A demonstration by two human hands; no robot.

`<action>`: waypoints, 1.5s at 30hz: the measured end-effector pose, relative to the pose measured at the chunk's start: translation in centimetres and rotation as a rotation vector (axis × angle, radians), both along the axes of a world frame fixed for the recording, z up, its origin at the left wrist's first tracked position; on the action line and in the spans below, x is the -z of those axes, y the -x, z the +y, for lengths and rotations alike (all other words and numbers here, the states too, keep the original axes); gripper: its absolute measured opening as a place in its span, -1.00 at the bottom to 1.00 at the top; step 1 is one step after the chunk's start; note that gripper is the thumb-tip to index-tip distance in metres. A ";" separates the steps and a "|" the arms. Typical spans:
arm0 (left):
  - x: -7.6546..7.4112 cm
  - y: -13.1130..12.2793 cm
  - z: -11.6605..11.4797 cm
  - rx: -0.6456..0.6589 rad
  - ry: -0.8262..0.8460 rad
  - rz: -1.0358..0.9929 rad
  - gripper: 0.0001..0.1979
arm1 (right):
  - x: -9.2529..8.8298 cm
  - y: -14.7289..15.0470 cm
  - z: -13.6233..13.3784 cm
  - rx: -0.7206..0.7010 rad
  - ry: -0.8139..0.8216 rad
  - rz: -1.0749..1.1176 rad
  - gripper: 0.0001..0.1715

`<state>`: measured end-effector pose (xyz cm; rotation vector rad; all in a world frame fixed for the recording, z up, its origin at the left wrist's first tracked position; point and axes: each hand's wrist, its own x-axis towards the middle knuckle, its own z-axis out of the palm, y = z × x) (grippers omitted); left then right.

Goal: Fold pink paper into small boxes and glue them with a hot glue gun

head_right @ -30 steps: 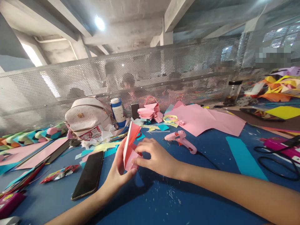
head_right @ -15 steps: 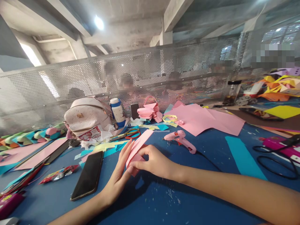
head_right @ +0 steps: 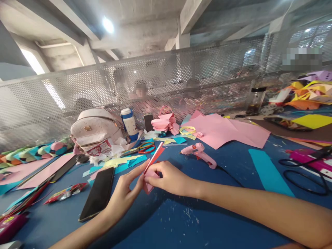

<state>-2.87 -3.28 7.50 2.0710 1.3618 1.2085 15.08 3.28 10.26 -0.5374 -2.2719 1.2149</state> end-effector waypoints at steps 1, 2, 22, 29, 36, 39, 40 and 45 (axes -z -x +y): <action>-0.1 0.0 -0.1 -0.007 -0.002 0.014 -0.58 | -0.1 0.1 -0.2 -0.012 0.005 0.004 -0.67; -0.1 0.0 -0.2 -0.013 0.001 0.032 -0.57 | -0.1 0.1 -0.3 -0.025 0.013 0.008 -0.66; 0.5 0.3 -0.1 0.098 -0.135 0.089 -0.57 | 1.3 0.4 -0.3 0.234 0.189 0.044 -0.58; 0.8 0.3 0.0 0.165 -0.157 0.093 -0.52 | 1.3 0.3 -0.3 0.222 0.201 0.035 -0.59; 1.5 0.7 0.1 0.225 -0.234 0.165 -0.45 | 1.1 -0.1 0.0 0.210 0.146 0.050 -0.61; 1.8 0.7 0.0 0.226 -0.290 0.233 -0.42 | 0.9 -0.2 0.1 0.190 0.131 0.051 -0.57; 1.9 0.7 0.1 0.224 -0.316 0.258 -0.41 | 0.9 -0.2 0.0 0.182 0.127 0.051 -0.55; 1.7 0.6 0.2 0.179 -0.349 0.436 -0.40 | 0.8 -0.3 -0.1 0.209 0.085 0.058 -0.53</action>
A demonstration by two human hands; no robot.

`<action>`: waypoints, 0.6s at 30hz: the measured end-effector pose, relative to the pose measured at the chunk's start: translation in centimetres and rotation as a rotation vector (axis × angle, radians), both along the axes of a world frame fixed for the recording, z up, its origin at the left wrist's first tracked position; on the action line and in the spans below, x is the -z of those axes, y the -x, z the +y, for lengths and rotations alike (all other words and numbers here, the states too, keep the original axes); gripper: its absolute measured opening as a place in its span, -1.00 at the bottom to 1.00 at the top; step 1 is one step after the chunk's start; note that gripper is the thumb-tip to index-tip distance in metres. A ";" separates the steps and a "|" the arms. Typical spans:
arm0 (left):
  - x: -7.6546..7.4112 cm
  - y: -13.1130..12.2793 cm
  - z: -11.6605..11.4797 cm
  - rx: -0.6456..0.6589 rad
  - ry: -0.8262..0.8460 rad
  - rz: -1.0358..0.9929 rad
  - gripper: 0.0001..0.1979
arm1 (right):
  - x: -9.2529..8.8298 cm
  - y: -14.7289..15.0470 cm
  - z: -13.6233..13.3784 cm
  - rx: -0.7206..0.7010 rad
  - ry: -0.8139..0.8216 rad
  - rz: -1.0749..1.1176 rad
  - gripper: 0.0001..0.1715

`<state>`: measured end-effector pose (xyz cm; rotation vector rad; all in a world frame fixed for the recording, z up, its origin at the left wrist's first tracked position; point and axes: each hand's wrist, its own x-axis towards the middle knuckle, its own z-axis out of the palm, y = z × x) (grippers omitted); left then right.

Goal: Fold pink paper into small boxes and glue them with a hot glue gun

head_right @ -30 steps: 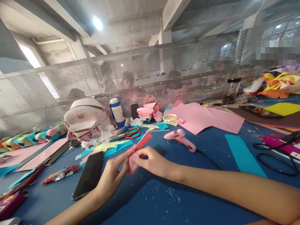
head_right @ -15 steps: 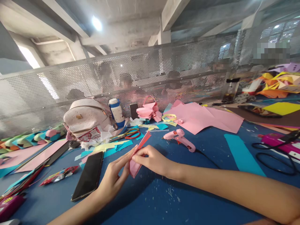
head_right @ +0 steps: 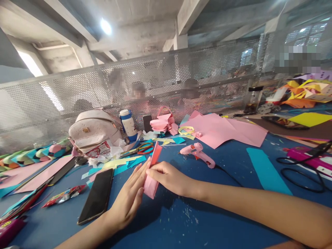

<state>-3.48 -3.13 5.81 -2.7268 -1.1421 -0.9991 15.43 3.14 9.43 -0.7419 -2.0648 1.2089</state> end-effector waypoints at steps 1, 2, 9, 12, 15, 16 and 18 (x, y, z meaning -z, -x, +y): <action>-0.1 0.0 0.0 -0.013 -0.005 0.040 -0.41 | 0.0 0.0 0.0 0.006 -0.009 -0.001 -0.54; -0.2 0.0 0.0 -0.023 -0.010 0.079 -0.41 | 0.0 -0.1 -0.1 0.005 -0.017 -0.003 -0.54; -0.1 0.0 0.0 -0.068 -0.052 0.239 -0.39 | -0.3 -0.1 0.2 -0.070 -0.028 -0.015 -0.51; 0.1 0.0 0.1 -0.072 -0.082 0.233 -0.37 | -0.4 -0.1 0.2 -0.077 -0.033 -0.022 -0.53; 0.2 0.1 0.2 -0.084 -0.146 0.214 -0.37 | -0.7 -0.2 0.0 -0.054 -0.038 -0.017 -0.54; 0.2 0.1 0.2 -0.088 -0.170 0.206 -0.38 | -0.8 -0.2 0.0 -0.031 -0.042 -0.009 -0.55; 0.1 0.1 0.2 -0.095 -0.217 0.181 -0.41 | -1.0 -0.2 0.0 0.023 -0.048 0.007 -0.57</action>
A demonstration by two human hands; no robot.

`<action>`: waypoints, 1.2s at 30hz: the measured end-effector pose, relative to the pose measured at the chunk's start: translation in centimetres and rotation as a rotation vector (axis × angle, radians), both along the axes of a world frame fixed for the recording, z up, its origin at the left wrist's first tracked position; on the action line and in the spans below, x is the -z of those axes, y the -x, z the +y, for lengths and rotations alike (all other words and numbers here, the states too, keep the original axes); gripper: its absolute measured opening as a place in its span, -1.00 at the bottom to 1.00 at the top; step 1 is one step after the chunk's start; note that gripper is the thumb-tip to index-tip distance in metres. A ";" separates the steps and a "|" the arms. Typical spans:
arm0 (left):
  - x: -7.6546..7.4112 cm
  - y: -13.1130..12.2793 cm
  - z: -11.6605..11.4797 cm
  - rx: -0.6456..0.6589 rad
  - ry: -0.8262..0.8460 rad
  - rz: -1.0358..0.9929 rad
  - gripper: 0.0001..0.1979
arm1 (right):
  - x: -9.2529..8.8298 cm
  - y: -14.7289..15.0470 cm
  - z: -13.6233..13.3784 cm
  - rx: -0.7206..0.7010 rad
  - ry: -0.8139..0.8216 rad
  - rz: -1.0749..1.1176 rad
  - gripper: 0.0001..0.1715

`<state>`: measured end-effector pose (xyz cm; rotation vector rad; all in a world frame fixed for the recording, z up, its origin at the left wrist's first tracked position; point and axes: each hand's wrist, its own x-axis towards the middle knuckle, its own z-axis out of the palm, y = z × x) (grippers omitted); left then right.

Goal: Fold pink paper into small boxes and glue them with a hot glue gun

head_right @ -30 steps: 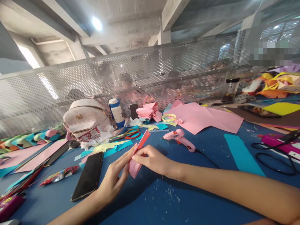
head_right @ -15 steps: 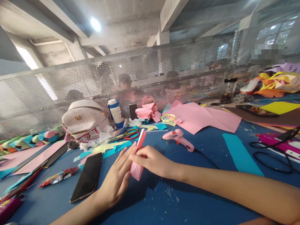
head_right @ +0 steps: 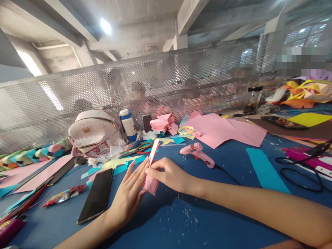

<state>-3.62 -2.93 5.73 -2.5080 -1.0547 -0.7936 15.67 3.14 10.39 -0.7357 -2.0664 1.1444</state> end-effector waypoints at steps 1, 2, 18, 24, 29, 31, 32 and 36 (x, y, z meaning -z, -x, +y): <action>0.0 0.0 0.0 -0.002 -0.017 -0.013 -0.41 | -0.1 0.0 0.1 0.022 -0.001 0.007 -0.57; -0.1 0.0 0.0 -0.007 -0.026 -0.027 -0.41 | -0.1 0.0 0.1 0.037 0.002 0.011 -0.58; 0.3 0.1 -0.2 -0.044 0.002 -0.120 -0.46 | 0.6 0.4 -0.3 -0.107 0.243 0.119 -0.46; 0.3 0.1 0.0 -0.038 -0.022 -0.113 -0.45 | 0.4 0.4 -0.5 -0.181 0.320 0.181 -0.47; 0.2 0.0 -0.2 -0.047 0.039 -0.145 -0.42 | 1.2 0.6 0.0 -0.102 0.184 0.124 -0.48; 0.2 0.0 -0.2 -0.063 0.073 -0.167 -0.42 | 1.6 0.8 0.2 -0.035 0.132 0.103 -0.45; 0.2 -0.1 -0.3 -0.069 0.084 -0.171 -0.42 | 1.7 0.8 0.2 -0.012 0.116 0.094 -0.43; 0.2 -0.2 -0.3 -0.096 0.084 -0.141 -0.42 | 1.8 0.9 0.2 -0.026 0.100 0.079 -0.39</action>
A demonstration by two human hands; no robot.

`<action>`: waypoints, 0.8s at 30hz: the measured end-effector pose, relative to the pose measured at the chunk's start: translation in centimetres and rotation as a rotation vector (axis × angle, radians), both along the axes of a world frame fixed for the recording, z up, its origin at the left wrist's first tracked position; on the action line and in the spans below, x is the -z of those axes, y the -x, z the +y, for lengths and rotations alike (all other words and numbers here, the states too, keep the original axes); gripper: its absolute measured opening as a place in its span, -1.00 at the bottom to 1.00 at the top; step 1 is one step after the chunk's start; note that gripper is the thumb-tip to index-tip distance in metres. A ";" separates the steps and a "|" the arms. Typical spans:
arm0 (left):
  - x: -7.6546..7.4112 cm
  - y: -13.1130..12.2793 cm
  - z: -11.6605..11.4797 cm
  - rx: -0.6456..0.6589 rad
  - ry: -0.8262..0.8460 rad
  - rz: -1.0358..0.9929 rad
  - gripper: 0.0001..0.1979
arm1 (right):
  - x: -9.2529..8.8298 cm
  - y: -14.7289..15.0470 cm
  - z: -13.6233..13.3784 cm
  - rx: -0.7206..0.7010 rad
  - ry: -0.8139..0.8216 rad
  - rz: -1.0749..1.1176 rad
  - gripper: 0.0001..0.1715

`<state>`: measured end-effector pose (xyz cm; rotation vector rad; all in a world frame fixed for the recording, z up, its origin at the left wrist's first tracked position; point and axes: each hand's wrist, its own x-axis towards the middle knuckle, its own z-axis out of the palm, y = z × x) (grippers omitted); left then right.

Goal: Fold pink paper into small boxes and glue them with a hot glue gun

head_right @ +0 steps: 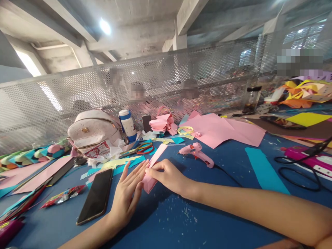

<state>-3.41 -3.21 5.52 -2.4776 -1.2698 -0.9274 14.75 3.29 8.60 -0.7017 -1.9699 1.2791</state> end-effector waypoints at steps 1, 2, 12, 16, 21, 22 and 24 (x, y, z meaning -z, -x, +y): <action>0.0 0.0 0.0 -0.007 0.003 0.007 -0.42 | -0.1 0.0 0.0 -0.005 -0.003 0.004 -0.39; 0.0 0.0 0.0 -0.010 0.007 0.012 -0.42 | -0.1 0.0 0.0 -0.005 -0.006 0.007 -0.39; 0.3 -0.4 -0.2 0.024 0.016 -0.082 -0.21 | 0.6 0.1 -0.3 0.121 0.011 -0.012 -0.53; 0.5 -0.5 0.0 0.059 0.027 -0.225 -0.32 | 0.4 0.1 -0.5 0.136 0.039 0.003 -0.58; 0.8 -0.6 0.1 0.068 0.061 -0.316 -0.36 | 0.0 -0.2 -0.7 0.172 0.085 -0.038 -0.67; 0.9 -0.6 0.1 0.068 0.062 -0.321 -0.36 | 0.0 -0.3 -0.8 0.169 0.099 -0.035 -0.67; 0.9 -0.6 0.0 0.068 0.064 -0.328 -0.35 | 0.0 -0.3 -0.9 0.157 0.122 -0.021 -0.67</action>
